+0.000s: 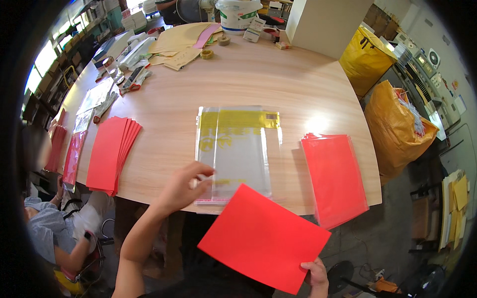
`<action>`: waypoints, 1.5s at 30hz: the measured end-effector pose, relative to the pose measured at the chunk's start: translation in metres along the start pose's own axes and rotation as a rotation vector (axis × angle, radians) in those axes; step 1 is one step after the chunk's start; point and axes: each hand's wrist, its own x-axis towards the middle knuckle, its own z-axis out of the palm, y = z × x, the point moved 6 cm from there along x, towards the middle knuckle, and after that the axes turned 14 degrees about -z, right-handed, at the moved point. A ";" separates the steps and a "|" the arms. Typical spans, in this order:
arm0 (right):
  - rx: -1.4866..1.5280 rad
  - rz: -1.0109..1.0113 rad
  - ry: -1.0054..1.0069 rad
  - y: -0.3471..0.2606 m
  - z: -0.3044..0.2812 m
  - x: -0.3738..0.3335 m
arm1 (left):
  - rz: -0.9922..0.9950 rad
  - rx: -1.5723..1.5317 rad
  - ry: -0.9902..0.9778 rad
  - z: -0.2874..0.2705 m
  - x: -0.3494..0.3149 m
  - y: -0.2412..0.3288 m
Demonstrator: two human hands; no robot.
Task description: The person inserts red packets into clear plastic sleeves and stacks the finished items on a wooden table.
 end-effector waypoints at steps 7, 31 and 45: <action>0.053 0.088 0.113 0.030 -0.020 -0.023 | 0.399 0.801 -0.031 0.075 0.030 -0.003; 0.300 -0.034 0.187 0.040 0.056 -0.004 | 0.279 0.353 0.152 0.036 0.025 -0.032; 0.683 0.191 0.250 0.078 0.073 0.000 | -0.503 -0.559 0.249 0.034 -0.001 -0.069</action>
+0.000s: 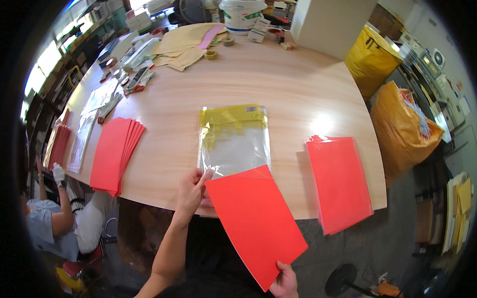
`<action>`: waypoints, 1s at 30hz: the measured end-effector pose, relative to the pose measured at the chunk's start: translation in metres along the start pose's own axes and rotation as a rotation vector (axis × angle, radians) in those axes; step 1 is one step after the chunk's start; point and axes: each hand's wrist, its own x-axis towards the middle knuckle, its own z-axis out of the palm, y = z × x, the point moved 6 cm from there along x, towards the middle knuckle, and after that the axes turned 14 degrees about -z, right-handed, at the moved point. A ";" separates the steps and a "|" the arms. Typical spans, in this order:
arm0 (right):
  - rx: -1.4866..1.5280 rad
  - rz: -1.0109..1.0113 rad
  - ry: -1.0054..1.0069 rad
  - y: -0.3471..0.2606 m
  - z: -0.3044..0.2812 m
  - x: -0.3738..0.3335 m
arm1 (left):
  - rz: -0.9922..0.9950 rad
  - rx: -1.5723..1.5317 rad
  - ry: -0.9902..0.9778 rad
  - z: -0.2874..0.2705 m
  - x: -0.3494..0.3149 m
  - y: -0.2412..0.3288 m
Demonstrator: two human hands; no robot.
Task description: The person inserts red packets into clear plastic sleeves and stacks the finished items on a wooden table.
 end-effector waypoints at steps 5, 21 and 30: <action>-0.388 -0.373 -0.039 -0.014 0.042 -0.014 | -0.283 -0.562 -0.463 0.020 -0.018 -0.013; -0.446 -0.305 -0.017 0.009 0.031 -0.028 | -0.132 -0.703 -0.430 0.057 -0.068 -0.072; -0.892 -0.223 -0.076 0.035 -0.020 -0.031 | -0.320 -0.616 -0.686 0.136 -0.085 -0.164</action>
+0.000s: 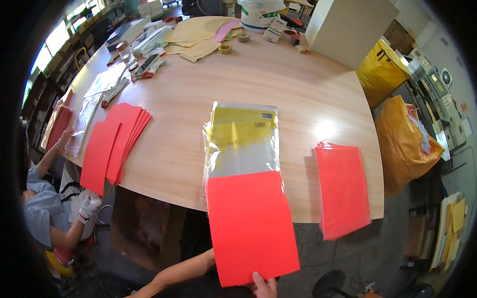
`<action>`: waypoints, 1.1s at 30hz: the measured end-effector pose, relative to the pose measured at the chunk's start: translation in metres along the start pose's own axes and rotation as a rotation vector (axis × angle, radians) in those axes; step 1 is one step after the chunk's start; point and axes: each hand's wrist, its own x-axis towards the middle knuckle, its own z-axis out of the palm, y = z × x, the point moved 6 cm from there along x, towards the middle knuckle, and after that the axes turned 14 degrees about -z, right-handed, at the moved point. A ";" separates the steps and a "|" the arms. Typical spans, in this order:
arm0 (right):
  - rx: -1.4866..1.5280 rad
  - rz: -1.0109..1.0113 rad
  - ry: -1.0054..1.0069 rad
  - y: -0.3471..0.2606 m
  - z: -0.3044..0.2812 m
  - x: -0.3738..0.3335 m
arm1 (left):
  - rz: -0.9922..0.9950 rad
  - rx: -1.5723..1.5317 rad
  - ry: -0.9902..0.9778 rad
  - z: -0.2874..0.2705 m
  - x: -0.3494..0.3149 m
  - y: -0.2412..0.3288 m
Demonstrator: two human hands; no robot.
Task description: The person inserts red packets into clear plastic sleeves and stacks the finished items on a wooden table.
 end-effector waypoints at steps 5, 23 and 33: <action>0.337 0.245 -0.466 0.007 0.040 0.048 | -0.098 0.148 0.032 -0.045 -0.022 -0.038; -0.062 -0.207 0.018 -0.046 -0.020 0.091 | -0.336 1.107 -0.441 0.039 -0.077 0.053; 0.318 -0.025 -0.183 -0.032 -0.023 0.111 | 0.621 1.653 0.267 0.116 -0.028 0.077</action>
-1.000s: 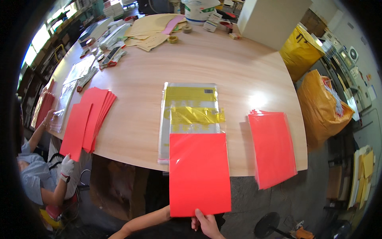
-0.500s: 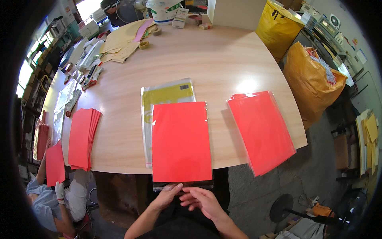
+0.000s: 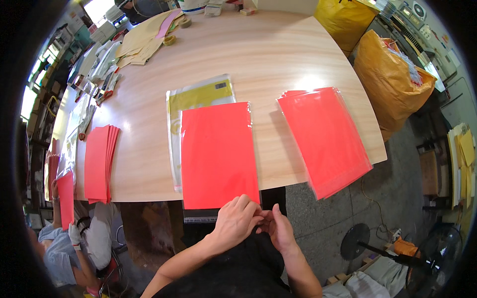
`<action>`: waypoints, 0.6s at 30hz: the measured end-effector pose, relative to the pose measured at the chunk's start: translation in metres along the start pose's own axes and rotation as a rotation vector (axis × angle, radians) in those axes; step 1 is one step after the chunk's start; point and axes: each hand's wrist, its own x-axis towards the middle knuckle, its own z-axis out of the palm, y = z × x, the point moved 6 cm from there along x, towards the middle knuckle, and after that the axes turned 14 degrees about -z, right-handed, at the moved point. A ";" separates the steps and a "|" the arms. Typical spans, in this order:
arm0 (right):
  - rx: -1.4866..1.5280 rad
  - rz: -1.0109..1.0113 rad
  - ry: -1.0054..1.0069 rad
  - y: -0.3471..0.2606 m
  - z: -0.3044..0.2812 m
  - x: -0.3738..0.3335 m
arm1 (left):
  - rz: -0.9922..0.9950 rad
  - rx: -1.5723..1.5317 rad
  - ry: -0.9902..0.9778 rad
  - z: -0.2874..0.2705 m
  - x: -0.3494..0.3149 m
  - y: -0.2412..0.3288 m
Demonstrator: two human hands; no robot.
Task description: The person inserts red packets into clear plastic sleeves and stacks the finished items on a wooden table.
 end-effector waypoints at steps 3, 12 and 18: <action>-0.080 -0.021 0.022 -0.005 0.005 -0.003 | -0.037 0.016 -0.027 0.009 -0.003 -0.002; -0.339 -0.047 0.199 -0.011 0.031 0.033 | -0.034 -0.118 -0.350 -0.024 -0.043 -0.015; -0.403 -0.068 0.026 -0.004 0.027 0.035 | -1.155 -0.730 0.342 -0.134 -0.250 -0.326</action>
